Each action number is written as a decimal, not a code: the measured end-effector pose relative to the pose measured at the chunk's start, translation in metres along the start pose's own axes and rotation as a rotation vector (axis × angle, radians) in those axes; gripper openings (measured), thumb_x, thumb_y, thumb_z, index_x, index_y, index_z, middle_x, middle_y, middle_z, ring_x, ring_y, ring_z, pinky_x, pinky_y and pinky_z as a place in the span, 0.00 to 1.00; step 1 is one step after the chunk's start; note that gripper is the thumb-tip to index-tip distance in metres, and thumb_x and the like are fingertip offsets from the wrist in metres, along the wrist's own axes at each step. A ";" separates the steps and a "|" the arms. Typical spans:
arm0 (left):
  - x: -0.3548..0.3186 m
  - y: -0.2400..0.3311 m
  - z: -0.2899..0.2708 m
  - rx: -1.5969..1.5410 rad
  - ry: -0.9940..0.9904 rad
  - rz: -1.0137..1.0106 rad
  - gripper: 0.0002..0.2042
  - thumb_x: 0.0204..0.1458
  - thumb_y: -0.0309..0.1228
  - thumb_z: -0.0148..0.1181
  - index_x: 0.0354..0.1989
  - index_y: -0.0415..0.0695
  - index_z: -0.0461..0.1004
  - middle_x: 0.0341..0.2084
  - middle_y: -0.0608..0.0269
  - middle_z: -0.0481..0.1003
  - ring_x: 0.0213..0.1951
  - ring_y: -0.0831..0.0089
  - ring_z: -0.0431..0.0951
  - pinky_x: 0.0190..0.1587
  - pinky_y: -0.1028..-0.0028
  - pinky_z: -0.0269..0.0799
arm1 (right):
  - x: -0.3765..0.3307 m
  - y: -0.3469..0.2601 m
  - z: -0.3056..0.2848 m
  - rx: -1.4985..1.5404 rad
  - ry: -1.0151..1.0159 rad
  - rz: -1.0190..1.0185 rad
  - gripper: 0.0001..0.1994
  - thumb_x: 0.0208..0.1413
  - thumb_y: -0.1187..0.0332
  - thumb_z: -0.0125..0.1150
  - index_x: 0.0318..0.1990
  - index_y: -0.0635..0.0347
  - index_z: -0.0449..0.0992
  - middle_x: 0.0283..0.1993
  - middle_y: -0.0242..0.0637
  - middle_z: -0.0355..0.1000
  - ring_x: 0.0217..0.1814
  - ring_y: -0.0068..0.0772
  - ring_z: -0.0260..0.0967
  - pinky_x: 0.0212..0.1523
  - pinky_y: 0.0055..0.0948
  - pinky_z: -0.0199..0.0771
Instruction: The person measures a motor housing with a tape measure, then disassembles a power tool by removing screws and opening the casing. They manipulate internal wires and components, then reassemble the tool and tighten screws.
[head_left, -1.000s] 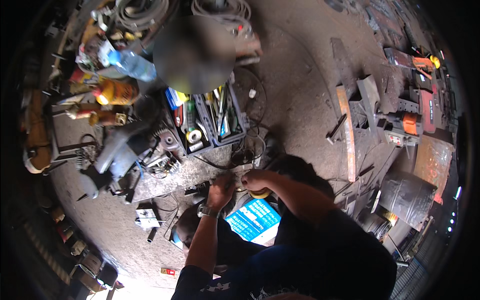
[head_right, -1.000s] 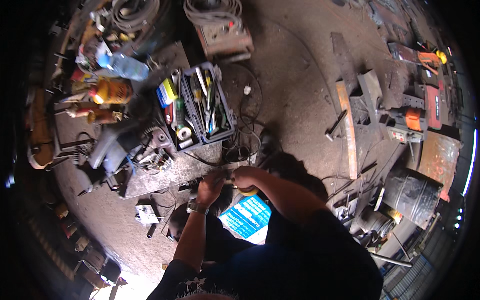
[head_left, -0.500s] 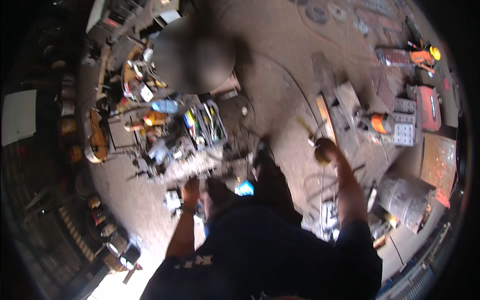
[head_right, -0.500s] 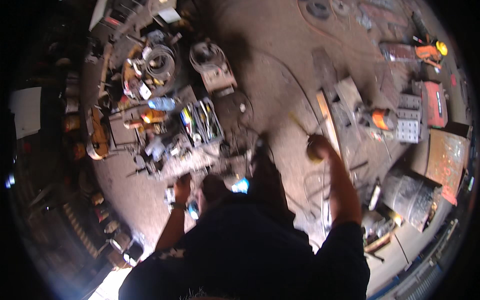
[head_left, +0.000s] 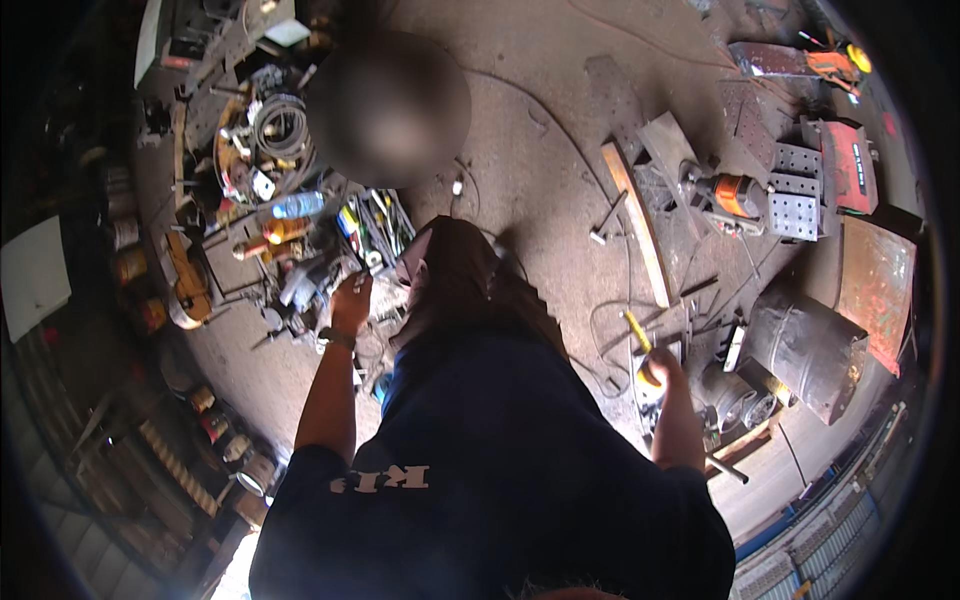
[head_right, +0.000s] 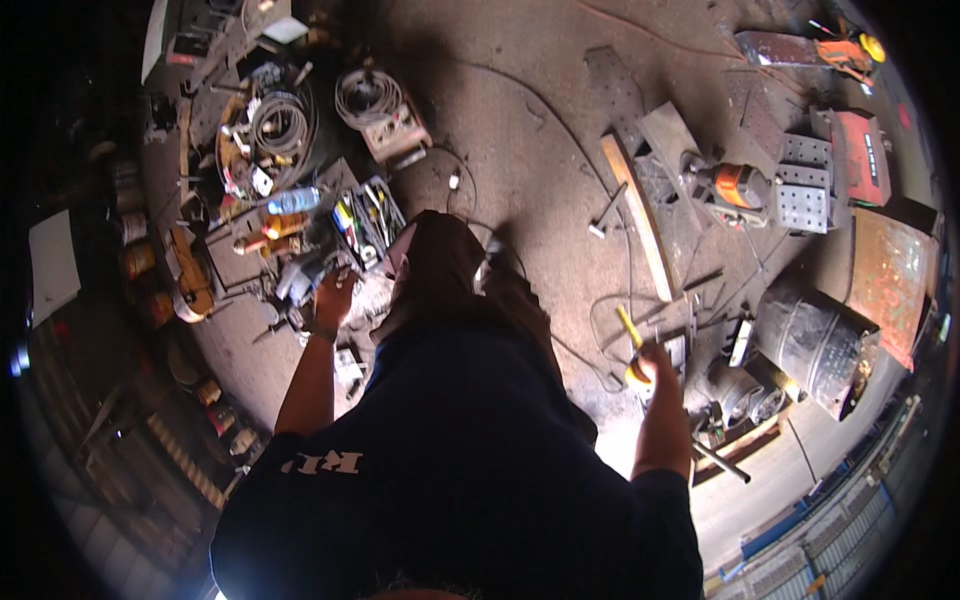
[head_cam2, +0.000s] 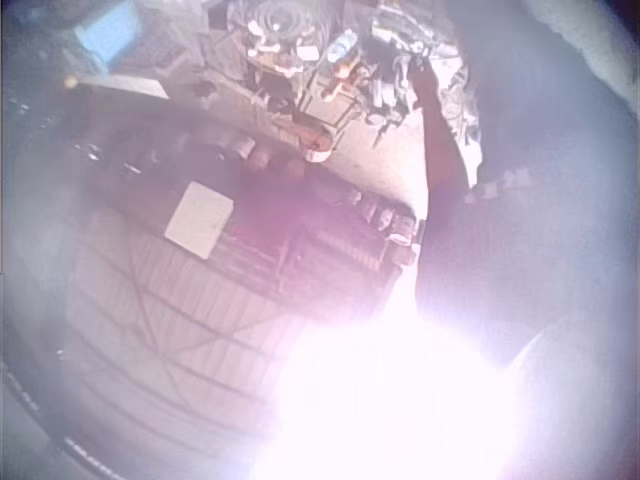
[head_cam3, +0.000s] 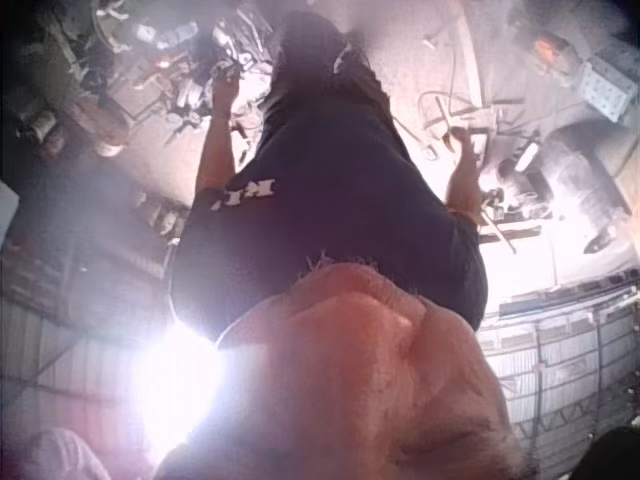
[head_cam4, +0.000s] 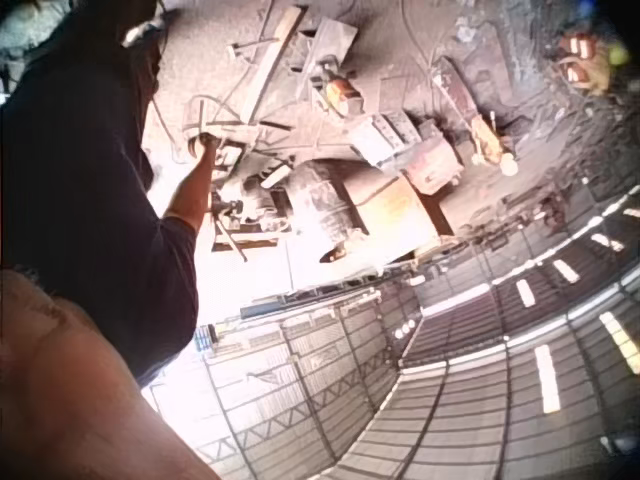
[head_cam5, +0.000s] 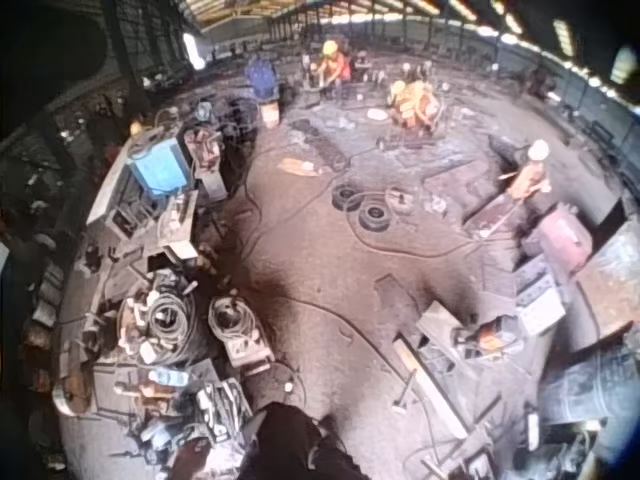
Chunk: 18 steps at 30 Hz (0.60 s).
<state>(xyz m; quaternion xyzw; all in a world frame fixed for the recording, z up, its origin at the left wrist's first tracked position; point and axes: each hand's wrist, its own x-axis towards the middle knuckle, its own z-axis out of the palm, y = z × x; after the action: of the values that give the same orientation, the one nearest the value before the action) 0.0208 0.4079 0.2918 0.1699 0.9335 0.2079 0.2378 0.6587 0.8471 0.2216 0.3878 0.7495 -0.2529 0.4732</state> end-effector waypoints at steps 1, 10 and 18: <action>0.000 -0.005 -0.007 0.035 0.029 0.024 0.19 0.61 0.45 0.61 0.52 0.43 0.80 0.44 0.42 0.82 0.46 0.48 0.84 0.49 0.56 0.79 | 0.005 -0.019 0.003 0.075 0.083 -0.098 0.16 0.65 0.62 0.49 0.44 0.60 0.83 0.49 0.51 0.80 0.53 0.49 0.79 0.52 0.43 0.79; 0.131 0.022 0.014 -0.152 -0.165 -0.080 0.17 0.61 0.43 0.61 0.51 0.46 0.81 0.37 0.53 0.84 0.40 0.56 0.85 0.45 0.60 0.80 | 0.058 -0.109 -0.087 0.093 0.289 -0.165 0.14 0.65 0.66 0.49 0.37 0.63 0.81 0.42 0.54 0.80 0.46 0.54 0.79 0.46 0.48 0.78; 0.262 0.086 0.039 0.026 -0.477 -0.040 0.28 0.60 0.53 0.57 0.57 0.40 0.77 0.53 0.41 0.79 0.57 0.44 0.77 0.62 0.54 0.71 | 0.103 -0.098 -0.260 -0.192 0.190 -0.085 0.14 0.63 0.64 0.50 0.41 0.54 0.85 0.45 0.45 0.82 0.51 0.46 0.80 0.53 0.44 0.79</action>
<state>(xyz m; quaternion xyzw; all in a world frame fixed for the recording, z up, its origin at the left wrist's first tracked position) -0.1580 0.6025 0.2030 0.1985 0.8566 0.1452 0.4537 0.4193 1.0205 0.2400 0.3309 0.8276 -0.1621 0.4236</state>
